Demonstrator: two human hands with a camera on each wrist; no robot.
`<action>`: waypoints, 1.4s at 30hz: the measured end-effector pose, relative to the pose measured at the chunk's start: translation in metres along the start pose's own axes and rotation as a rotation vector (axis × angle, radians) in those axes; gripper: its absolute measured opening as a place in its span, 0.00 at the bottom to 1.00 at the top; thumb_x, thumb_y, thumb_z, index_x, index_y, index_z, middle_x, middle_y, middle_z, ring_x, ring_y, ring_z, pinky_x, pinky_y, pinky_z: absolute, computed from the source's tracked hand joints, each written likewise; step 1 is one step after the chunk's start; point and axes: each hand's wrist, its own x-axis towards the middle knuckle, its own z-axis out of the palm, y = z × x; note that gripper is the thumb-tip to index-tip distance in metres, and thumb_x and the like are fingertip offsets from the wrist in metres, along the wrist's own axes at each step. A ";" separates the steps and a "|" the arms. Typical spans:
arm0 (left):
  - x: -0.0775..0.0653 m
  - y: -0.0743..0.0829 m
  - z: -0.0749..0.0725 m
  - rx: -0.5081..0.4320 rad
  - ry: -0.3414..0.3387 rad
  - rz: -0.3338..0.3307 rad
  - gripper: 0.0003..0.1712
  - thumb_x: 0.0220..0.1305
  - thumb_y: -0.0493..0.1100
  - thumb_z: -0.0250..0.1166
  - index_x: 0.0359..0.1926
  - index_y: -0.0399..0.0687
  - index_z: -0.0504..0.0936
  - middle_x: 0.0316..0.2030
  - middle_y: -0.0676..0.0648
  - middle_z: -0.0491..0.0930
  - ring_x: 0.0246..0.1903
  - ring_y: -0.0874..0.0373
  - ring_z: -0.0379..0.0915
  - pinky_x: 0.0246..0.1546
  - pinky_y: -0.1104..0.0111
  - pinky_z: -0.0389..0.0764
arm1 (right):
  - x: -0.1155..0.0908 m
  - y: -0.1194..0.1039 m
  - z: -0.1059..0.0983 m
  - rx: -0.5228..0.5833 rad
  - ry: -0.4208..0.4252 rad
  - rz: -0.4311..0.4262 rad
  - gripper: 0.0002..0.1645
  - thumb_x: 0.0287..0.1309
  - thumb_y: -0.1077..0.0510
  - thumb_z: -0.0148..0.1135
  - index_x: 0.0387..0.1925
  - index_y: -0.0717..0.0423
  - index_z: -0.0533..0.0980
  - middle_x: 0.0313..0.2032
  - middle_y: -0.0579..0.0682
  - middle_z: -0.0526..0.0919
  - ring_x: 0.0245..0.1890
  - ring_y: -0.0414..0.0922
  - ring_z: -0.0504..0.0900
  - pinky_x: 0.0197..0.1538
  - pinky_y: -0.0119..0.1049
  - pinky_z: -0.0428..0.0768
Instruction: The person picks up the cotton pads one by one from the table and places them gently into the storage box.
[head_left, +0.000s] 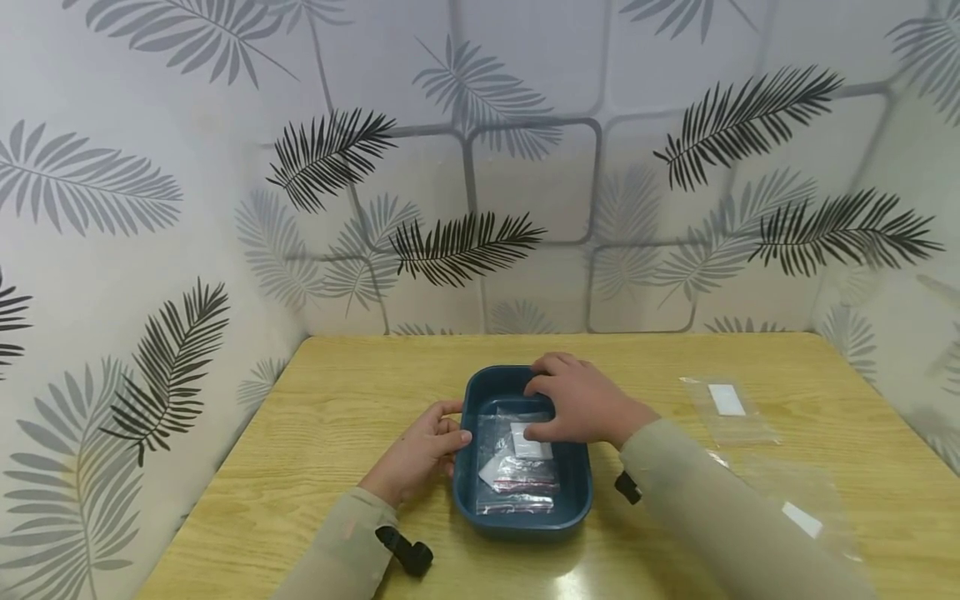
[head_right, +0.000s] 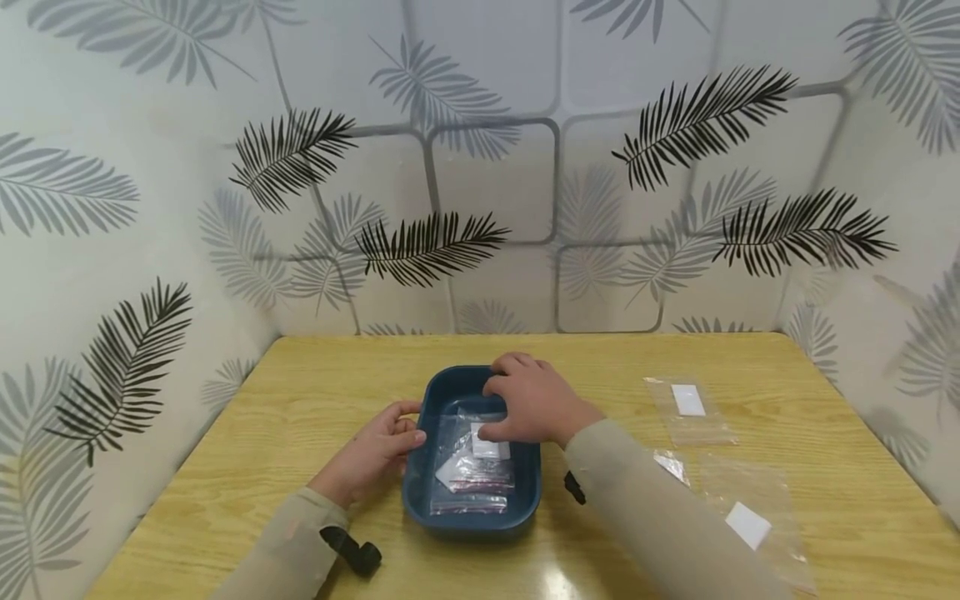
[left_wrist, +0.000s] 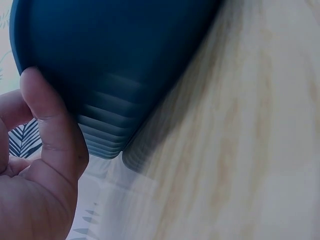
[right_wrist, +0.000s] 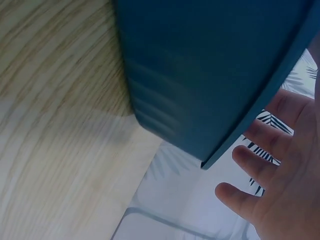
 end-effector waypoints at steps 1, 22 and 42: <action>0.000 0.000 0.000 0.000 0.000 0.000 0.33 0.74 0.40 0.62 0.73 0.42 0.60 0.38 0.44 0.73 0.28 0.54 0.67 0.28 0.67 0.76 | -0.001 0.001 -0.001 0.002 0.003 -0.003 0.35 0.52 0.32 0.70 0.53 0.49 0.83 0.66 0.54 0.71 0.70 0.58 0.64 0.67 0.61 0.64; 0.001 -0.001 -0.001 0.006 -0.002 -0.002 0.33 0.73 0.39 0.62 0.73 0.42 0.60 0.38 0.44 0.73 0.28 0.54 0.67 0.28 0.67 0.75 | -0.042 0.071 -0.005 0.050 0.046 0.101 0.39 0.55 0.35 0.71 0.63 0.50 0.78 0.66 0.61 0.71 0.66 0.63 0.67 0.63 0.62 0.69; 0.001 -0.001 -0.002 0.008 -0.011 0.003 0.34 0.74 0.40 0.62 0.74 0.41 0.59 0.38 0.44 0.74 0.27 0.55 0.67 0.28 0.67 0.75 | -0.108 0.192 -0.008 0.056 -0.006 0.274 0.45 0.55 0.40 0.73 0.66 0.63 0.72 0.64 0.77 0.65 0.62 0.76 0.63 0.59 0.74 0.63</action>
